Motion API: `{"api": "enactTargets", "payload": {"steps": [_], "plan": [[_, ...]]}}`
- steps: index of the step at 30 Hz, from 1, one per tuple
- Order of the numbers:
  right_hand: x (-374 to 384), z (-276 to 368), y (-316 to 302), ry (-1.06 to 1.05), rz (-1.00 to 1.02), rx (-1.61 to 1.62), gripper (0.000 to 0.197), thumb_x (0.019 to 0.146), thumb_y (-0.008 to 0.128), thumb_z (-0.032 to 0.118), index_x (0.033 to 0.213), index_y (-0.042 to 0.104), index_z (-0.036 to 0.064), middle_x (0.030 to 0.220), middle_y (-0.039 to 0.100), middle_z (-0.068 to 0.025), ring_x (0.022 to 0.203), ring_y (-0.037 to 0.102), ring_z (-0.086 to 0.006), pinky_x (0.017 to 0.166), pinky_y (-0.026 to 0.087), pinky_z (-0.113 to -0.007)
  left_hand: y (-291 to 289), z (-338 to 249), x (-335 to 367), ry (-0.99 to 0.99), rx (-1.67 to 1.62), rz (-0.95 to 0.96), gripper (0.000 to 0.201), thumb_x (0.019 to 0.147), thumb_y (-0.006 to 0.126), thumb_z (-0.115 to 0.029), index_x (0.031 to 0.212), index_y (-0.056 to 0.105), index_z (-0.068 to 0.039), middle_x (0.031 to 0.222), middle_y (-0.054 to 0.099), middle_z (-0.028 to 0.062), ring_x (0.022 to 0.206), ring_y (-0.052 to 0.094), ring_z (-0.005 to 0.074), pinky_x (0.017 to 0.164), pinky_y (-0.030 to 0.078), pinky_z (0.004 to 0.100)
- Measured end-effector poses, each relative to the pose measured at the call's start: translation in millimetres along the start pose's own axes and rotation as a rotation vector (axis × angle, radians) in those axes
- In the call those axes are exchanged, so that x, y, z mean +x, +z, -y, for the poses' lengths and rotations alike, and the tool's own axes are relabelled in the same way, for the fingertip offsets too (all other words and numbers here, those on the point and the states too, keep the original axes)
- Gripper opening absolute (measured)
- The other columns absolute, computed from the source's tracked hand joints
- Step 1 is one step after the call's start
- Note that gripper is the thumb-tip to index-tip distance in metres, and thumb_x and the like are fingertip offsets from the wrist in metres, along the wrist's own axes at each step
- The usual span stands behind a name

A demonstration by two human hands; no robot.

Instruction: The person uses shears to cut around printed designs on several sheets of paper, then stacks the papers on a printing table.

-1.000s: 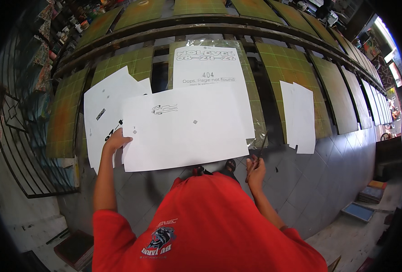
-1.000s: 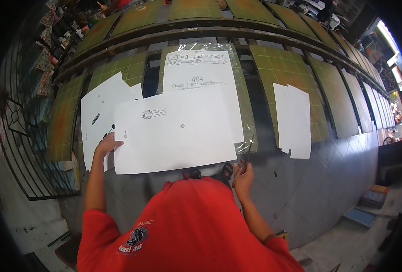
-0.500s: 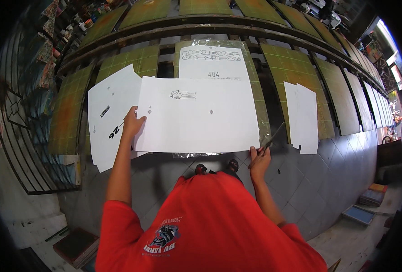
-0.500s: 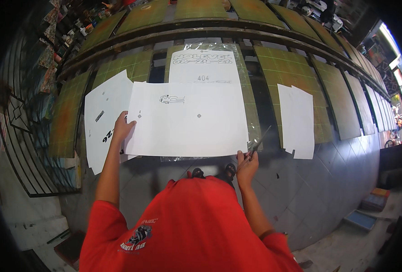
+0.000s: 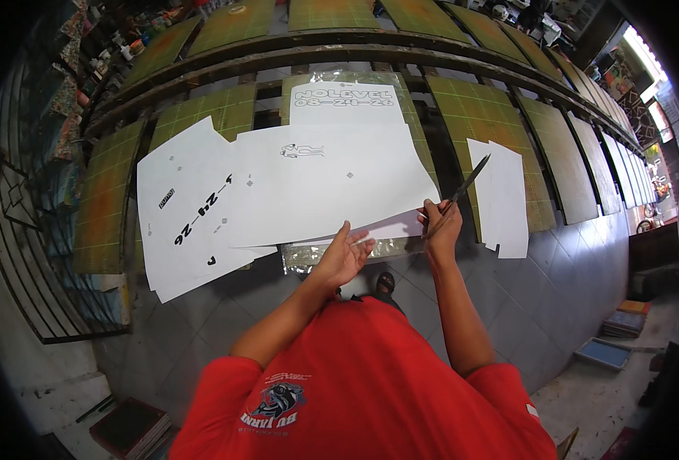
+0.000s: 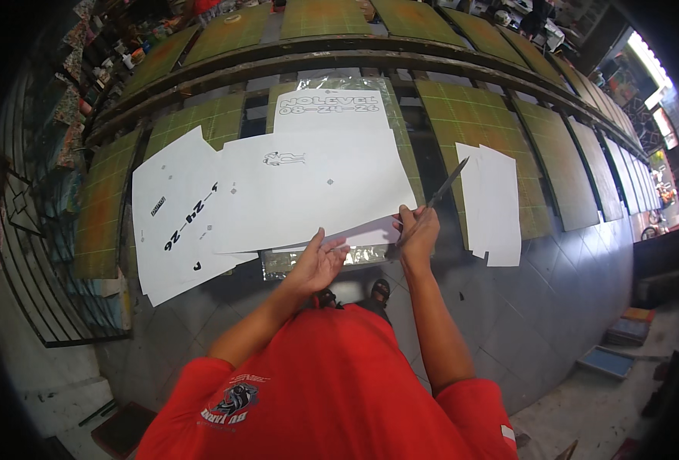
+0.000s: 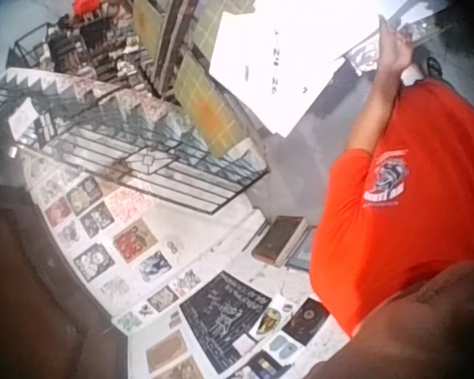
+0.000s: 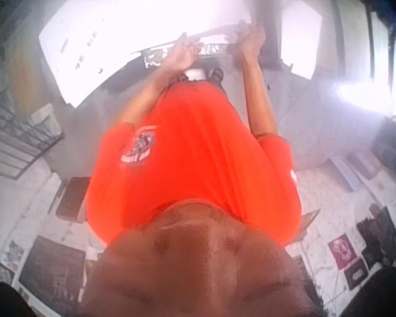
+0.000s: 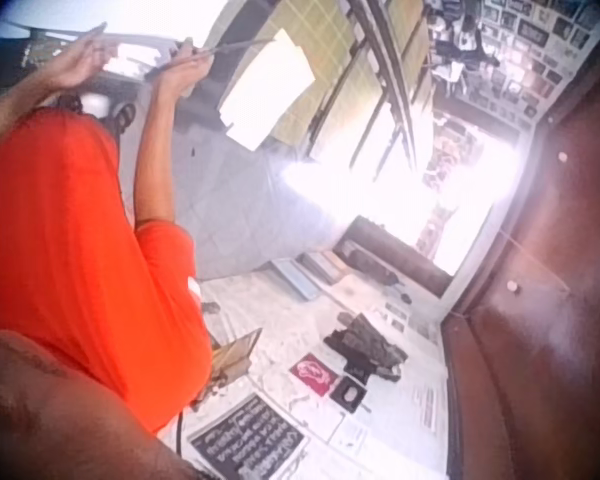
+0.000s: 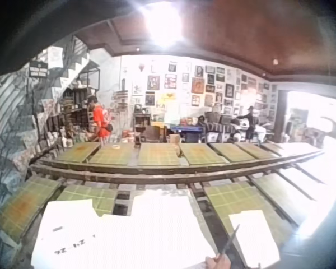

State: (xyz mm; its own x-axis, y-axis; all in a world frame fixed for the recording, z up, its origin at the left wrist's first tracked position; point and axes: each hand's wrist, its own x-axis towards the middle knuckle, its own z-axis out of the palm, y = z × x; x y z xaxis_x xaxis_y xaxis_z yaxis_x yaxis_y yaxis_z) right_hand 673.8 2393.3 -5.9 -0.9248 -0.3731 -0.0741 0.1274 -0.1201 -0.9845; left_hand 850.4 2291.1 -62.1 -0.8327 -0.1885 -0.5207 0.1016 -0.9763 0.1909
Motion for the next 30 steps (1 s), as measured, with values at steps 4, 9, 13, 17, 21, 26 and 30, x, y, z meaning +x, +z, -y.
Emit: {"api": "enactTargets", "payload": {"steps": [4, 9, 13, 17, 21, 26, 30], "plan": [[-4.5, -10.9, -18.6, 0.021, 0.023, -0.142, 0.020, 0.085, 0.060, 0.013, 0.085, 0.042, 0.0073, 0.075, 0.055, -0.0060, 0.065, 0.060, -0.0160, 0.052, 0.048, -0.026, -7.6, 6.9, 40.8, 0.158, -0.039, -0.076, 0.034, 0.093, 0.049, -0.033, 0.105, 0.043, -0.001, 0.091, 0.055, 0.0122, 0.082, 0.059, 0.0170, 0.067, 0.052, 0.0225], [-49.2, -4.0, -62.4, 0.410, 0.210, -0.225, 0.041, 0.090, 0.045, 0.046, 0.093, 0.047, 0.0050, 0.080, 0.055, -0.0057, 0.066, 0.054, -0.0124, 0.051, 0.047, -0.028, 4.9, 4.7, 52.9, 0.201, -0.007, -0.184, 0.027, 0.093, 0.050, -0.021, 0.102, 0.041, 0.002, 0.092, 0.051, 0.0155, 0.079, 0.059, 0.0186, 0.065, 0.056, 0.0218], [-107.3, 4.7, -79.6, 0.631, 0.466, -0.316, 0.047, 0.090, 0.042, 0.051, 0.094, 0.048, 0.0050, 0.077, 0.052, -0.0040, 0.066, 0.051, -0.0109, 0.053, 0.044, -0.025, 4.3, 3.4, 61.0, 0.224, 0.015, -0.212, 0.020, 0.089, 0.055, -0.012, 0.097, 0.044, 0.002, 0.090, 0.051, 0.0143, 0.077, 0.059, 0.0177, 0.064, 0.056, 0.0219], [-111.4, 3.8, -68.4, 0.649, 0.650, -0.500, 0.049, 0.091, 0.041, 0.052, 0.089, 0.046, 0.0030, 0.075, 0.049, -0.0028, 0.064, 0.048, -0.0099, 0.052, 0.042, -0.025, 4.5, 2.6, 65.0, 0.249, 0.036, -0.237, 0.017, 0.086, 0.060, -0.008, 0.092, 0.047, 0.002, 0.087, 0.052, 0.0119, 0.077, 0.059, 0.0176, 0.063, 0.055, 0.0226], [-94.9, -19.7, -53.9, 0.553, 0.735, -0.551, 0.052, 0.090, 0.039, 0.053, 0.085, 0.045, 0.0022, 0.070, 0.046, -0.0017, 0.057, 0.047, -0.0106, 0.050, 0.040, -0.027, 13.2, 4.0, 57.3, 0.267, 0.095, -0.298, 0.019, 0.084, 0.063, -0.010, 0.092, 0.048, 0.000, 0.086, 0.052, 0.0092, 0.078, 0.059, 0.0178, 0.063, 0.055, 0.0244], [-86.3, -7.7, -20.2, 0.681, 0.656, -0.437, 0.058, 0.088, 0.039, 0.059, 0.083, 0.046, 0.0017, 0.067, 0.043, -0.0033, 0.051, 0.047, -0.0132, 0.046, 0.041, -0.027, 19.3, 5.2, 50.5, 0.255, 0.131, -0.317, 0.024, 0.082, 0.065, -0.012, 0.098, 0.050, -0.001, 0.093, 0.051, 0.0069, 0.084, 0.057, 0.0180, 0.067, 0.053, 0.0291], [-77.2, -22.9, -14.5, 0.685, 0.698, -0.423, 0.062, 0.086, 0.038, 0.063, 0.087, 0.046, 0.0018, 0.067, 0.044, -0.0029, 0.053, 0.048, -0.0130, 0.047, 0.043, -0.027, 16.5, 8.1, 50.0, 0.242, 0.152, -0.325, 0.027, 0.083, 0.065, -0.013, 0.102, 0.049, -0.002, 0.096, 0.050, 0.0075, 0.087, 0.055, 0.0172, 0.069, 0.053, 0.0297]]}}
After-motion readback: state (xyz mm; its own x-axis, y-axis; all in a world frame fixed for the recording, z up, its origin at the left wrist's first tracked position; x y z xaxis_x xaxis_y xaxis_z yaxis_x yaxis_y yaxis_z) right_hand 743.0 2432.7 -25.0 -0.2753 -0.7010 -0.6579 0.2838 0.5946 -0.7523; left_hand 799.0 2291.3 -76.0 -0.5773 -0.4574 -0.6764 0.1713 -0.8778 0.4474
